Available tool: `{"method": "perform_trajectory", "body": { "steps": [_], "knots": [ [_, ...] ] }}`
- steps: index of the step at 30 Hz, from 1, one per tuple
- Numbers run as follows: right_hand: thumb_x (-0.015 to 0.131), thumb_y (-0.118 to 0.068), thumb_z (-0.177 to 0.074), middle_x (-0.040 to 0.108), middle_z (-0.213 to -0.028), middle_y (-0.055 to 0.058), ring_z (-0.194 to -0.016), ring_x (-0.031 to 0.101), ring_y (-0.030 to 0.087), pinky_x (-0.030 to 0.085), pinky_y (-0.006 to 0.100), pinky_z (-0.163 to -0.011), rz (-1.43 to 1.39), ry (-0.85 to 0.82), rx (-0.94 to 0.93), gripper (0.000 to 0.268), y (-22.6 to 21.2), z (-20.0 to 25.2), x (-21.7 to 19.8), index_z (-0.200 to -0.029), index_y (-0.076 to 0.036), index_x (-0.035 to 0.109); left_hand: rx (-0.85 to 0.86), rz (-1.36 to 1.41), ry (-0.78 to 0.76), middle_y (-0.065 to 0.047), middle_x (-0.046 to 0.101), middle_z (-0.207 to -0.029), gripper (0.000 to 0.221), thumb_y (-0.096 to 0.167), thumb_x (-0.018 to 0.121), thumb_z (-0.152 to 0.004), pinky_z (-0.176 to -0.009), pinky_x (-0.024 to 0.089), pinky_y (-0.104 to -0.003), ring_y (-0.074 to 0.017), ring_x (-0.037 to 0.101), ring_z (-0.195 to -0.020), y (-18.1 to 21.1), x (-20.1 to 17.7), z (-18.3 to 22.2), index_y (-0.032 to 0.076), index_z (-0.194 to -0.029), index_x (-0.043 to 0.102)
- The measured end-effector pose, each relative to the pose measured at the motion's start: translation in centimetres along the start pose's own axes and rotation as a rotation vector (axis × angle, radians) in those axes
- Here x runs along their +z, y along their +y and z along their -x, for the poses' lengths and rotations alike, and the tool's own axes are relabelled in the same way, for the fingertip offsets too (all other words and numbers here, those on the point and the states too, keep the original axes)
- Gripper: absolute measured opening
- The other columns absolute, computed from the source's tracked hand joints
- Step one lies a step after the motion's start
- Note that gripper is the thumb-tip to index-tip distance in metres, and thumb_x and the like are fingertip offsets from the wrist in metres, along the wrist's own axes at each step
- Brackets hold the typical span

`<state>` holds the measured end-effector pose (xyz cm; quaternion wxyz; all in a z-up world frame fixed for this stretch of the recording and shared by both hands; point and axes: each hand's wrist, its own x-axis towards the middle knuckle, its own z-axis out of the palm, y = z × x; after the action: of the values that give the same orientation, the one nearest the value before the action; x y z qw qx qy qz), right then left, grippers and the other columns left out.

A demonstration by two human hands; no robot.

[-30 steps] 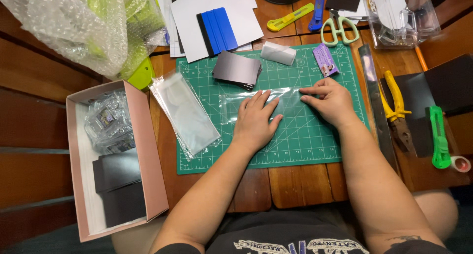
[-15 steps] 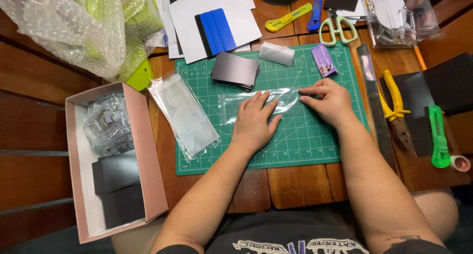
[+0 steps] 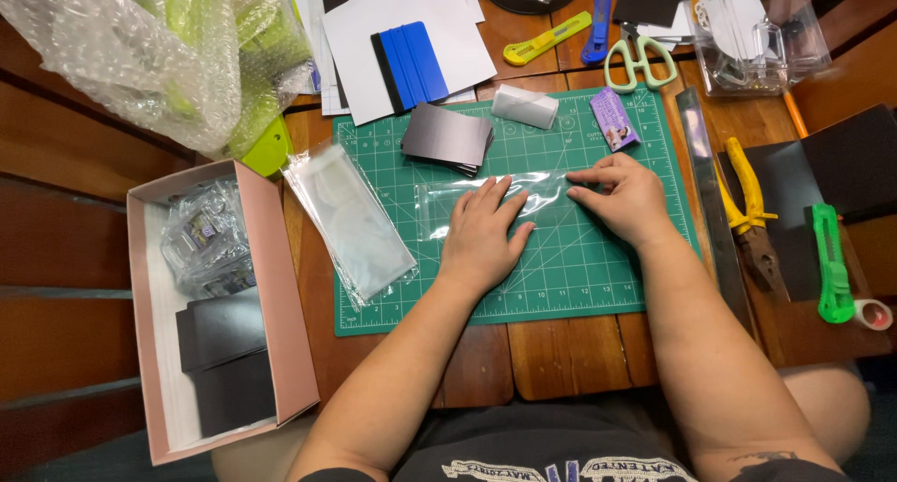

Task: The person places printed cards into clear plastic sleeves by hand. They pick up a sleeve, slide a card inside, and then place the sleeved card into a stack on a cutting mat.

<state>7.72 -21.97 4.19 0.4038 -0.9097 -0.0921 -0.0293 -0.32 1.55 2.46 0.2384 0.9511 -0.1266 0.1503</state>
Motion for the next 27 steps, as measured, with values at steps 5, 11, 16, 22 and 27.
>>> {"method": "perform_trajectory", "body": {
  "steps": [5, 11, 16, 22, 27],
  "knots": [
    [0.087, -0.025, -0.077, 0.068, -0.096, -0.004, -0.073, 0.061, 0.013, 0.051, 0.027, -0.07, 0.01, 0.003, 0.002, 0.03, -0.6, 0.2, -0.3, -0.106, -0.033, 0.081, -0.008, 0.008, -0.023, -0.008, 0.056, -0.147, 0.046, 0.044, 0.063, -0.095, -0.117, 0.035, -0.053, -0.0295, 0.049, -0.142, 0.2, -0.5, -0.1, 0.022, -0.135, 0.063],
    [0.087, -0.026, -0.077, 0.068, -0.097, -0.005, -0.073, 0.061, 0.012, 0.051, 0.027, -0.07, -0.004, 0.004, 0.0, 0.03, -0.5, 0.3, -0.3, -0.105, -0.033, 0.081, -0.009, 0.002, -0.031, -0.008, 0.056, -0.147, 0.046, 0.044, 0.063, -0.095, -0.117, 0.034, -0.052, -0.0294, 0.048, -0.143, 0.3, -0.4, -0.1, 0.023, -0.135, 0.063],
    [0.087, -0.025, -0.076, 0.068, -0.095, -0.005, -0.072, 0.061, 0.012, 0.052, 0.027, -0.07, 0.003, 0.007, -0.001, 0.031, -0.4, 0.2, -0.3, -0.106, -0.033, 0.081, -0.009, -0.002, -0.039, -0.009, 0.055, -0.148, 0.046, 0.044, 0.062, -0.095, -0.118, 0.034, -0.052, -0.0297, 0.048, -0.143, 0.4, -0.5, 0.0, 0.022, -0.136, 0.063],
    [0.088, -0.025, -0.075, 0.068, -0.095, -0.006, -0.072, 0.061, 0.011, 0.052, 0.027, -0.071, -0.002, 0.011, 0.007, 0.032, -0.2, 0.1, -0.1, -0.105, -0.033, 0.082, -0.015, -0.006, -0.045, -0.009, 0.054, -0.149, 0.047, 0.044, 0.061, -0.096, -0.119, 0.033, -0.052, -0.0294, 0.047, -0.144, 0.4, -0.5, 0.0, 0.022, -0.137, 0.061],
    [0.089, -0.023, -0.078, 0.071, -0.092, 0.004, -0.072, 0.065, 0.018, 0.054, 0.03, -0.07, -0.076, 0.065, -0.124, 0.029, 1.1, -2.2, -1.1, -0.106, -0.027, 0.082, -0.01, -0.02, -0.034, -0.009, 0.054, -0.149, 0.047, 0.044, 0.061, -0.095, -0.118, 0.034, -0.052, -0.0301, 0.047, -0.144, 0.5, -0.6, -0.1, 0.022, -0.137, 0.061]
  ]
}}
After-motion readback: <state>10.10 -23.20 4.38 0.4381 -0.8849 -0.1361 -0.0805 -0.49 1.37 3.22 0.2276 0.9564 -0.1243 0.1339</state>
